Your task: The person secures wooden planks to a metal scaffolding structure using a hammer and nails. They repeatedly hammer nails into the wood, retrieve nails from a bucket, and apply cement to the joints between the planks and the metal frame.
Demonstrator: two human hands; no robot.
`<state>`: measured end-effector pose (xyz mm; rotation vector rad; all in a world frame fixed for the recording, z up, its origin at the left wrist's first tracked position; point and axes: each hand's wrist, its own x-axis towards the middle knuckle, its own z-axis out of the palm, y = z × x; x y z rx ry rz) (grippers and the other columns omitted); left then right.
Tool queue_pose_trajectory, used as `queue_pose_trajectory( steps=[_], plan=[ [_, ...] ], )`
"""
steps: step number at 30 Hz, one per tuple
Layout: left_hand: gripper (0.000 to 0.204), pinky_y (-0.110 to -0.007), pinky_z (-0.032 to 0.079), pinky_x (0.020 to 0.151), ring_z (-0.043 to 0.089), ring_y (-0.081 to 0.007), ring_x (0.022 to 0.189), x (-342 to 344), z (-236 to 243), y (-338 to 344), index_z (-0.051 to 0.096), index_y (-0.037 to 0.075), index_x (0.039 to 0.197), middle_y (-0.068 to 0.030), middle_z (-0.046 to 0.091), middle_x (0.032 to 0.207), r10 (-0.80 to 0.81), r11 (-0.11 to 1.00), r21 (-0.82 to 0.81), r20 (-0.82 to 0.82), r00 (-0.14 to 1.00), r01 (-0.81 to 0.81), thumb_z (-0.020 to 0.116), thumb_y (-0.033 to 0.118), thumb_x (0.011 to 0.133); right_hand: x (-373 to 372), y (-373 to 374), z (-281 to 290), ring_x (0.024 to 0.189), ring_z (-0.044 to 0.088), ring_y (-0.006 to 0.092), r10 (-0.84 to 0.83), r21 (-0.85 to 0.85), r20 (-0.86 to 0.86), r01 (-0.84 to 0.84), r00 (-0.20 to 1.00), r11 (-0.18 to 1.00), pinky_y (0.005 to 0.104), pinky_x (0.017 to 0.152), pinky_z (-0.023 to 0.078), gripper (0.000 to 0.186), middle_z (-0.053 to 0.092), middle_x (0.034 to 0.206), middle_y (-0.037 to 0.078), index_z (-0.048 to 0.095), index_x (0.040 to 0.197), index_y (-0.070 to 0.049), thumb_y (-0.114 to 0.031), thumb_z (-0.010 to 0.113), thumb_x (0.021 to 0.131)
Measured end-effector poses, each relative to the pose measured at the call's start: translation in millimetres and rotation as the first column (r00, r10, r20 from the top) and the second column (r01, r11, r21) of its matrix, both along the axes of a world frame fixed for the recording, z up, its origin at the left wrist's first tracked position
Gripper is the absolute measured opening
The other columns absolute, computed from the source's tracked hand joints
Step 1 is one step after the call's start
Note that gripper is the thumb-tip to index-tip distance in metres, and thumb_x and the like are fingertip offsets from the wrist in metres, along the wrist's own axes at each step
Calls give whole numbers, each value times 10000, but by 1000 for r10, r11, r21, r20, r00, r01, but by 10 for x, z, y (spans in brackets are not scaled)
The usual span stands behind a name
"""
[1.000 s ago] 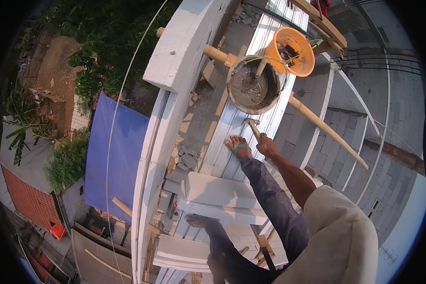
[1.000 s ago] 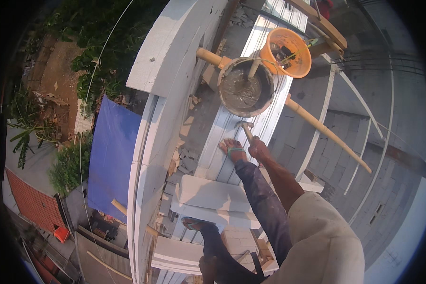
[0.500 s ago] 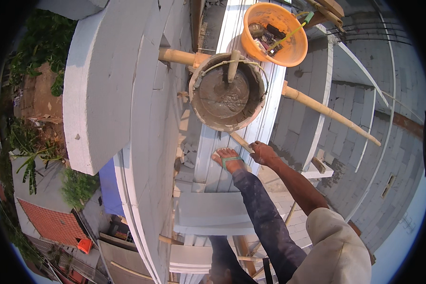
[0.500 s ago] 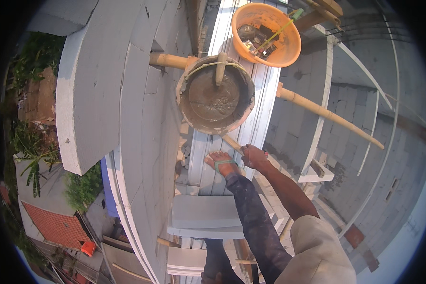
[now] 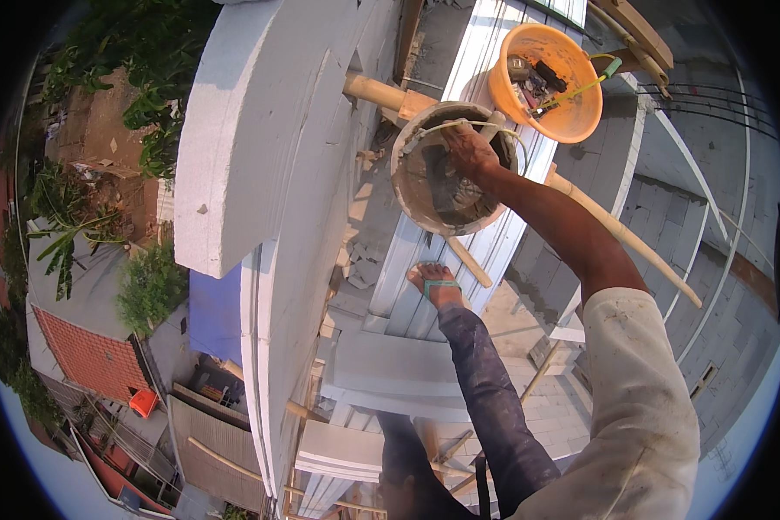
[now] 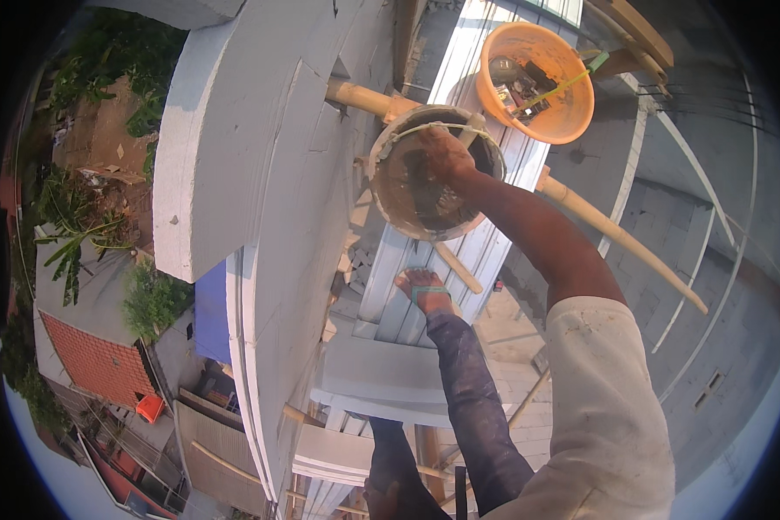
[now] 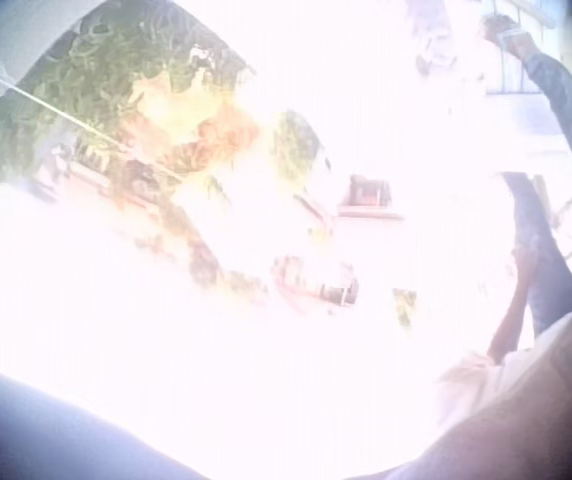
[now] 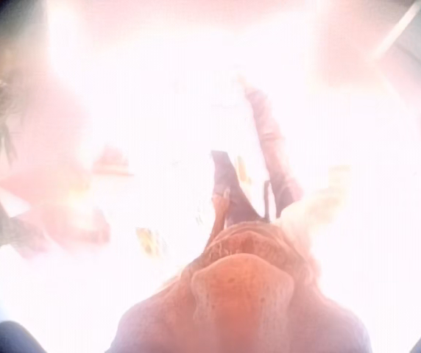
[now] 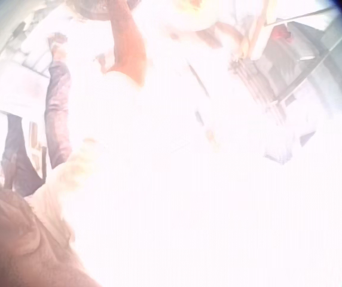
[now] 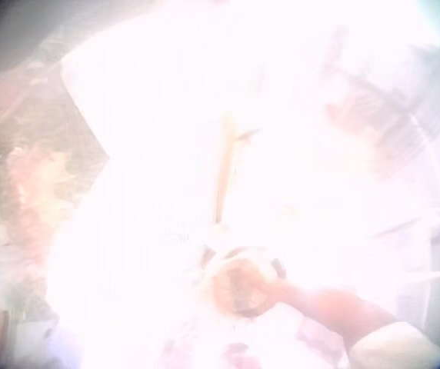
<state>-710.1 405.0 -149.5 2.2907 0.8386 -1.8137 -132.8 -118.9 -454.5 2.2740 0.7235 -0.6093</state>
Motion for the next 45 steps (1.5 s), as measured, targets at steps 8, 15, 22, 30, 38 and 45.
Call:
queue_pose_trajectory(
  steps=[8, 15, 22, 30, 38, 45],
  plan=[
    [974, -541, 427, 1100, 452, -503, 1330, 898, 341, -776, 267, -33, 1545, -321, 383, 1451, 327, 927, 107, 235, 915, -359, 784, 403, 845, -558, 283, 493, 880, 756, 293, -503, 83, -424, 585, 753, 806, 410, 671, 592, 221, 779, 959, 91, 765, 1016, -69, -202, 627, 907],
    [841, -563, 465, 1026, 506, -468, 1245, 859, 212, -908, 376, -8, 1470, -265, 459, 1345, 262, 922, 232, 220, 940, -311, 765, 401, 847, -1548, 9, 1163, 605, 678, 324, -664, 464, -633, 882, 398, 87, 446, 576, 528, 270, 693, 721, 191, 662, 936, 13, -245, 586, 914],
    [688, -542, 486, 999, 558, -431, 1197, 638, -32, -466, 526, 0, 1342, -226, 545, 1275, 232, 936, 180, 328, 916, -302, 753, 417, 844, -2092, 1103, 1871, 847, 694, 424, -597, 436, -768, 872, 234, -220, 472, 740, 530, 387, 705, 938, 251, 612, 1174, 38, -282, 563, 962],
    [640, -529, 480, 1025, 557, -409, 1232, 570, -3, -344, 559, 24, 1332, -196, 555, 1311, 321, 896, 199, 327, 889, -397, 739, 412, 856, -1441, 2803, 1723, 868, 704, 399, -590, 783, -282, 537, 757, 315, 487, 732, 589, 541, 642, 1092, 181, 491, 1399, -68, -136, 643, 885],
    [613, -524, 476, 1034, 554, -393, 1250, 460, 26, -221, 580, 44, 1323, -184, 562, 1323, 363, 882, 171, 348, 865, -439, 749, 394, 850, -1012, 3301, 1224, 911, 704, 391, -546, 767, -28, 369, 837, 525, 483, 704, 601, 519, 618, 1092, 171, 463, 1407, -9, -61, 562, 900],
    [599, -521, 485, 1011, 563, -396, 1231, 404, -20, -143, 595, 37, 1298, -185, 576, 1307, 348, 893, 145, 379, 857, -427, 759, 391, 843, -1151, 3913, 1089, 949, 706, 371, -230, 796, -219, 310, 948, 520, 471, 720, 600, 450, 611, 1110, 184, 516, 1328, -2, -58, 571, 885]
  ],
)
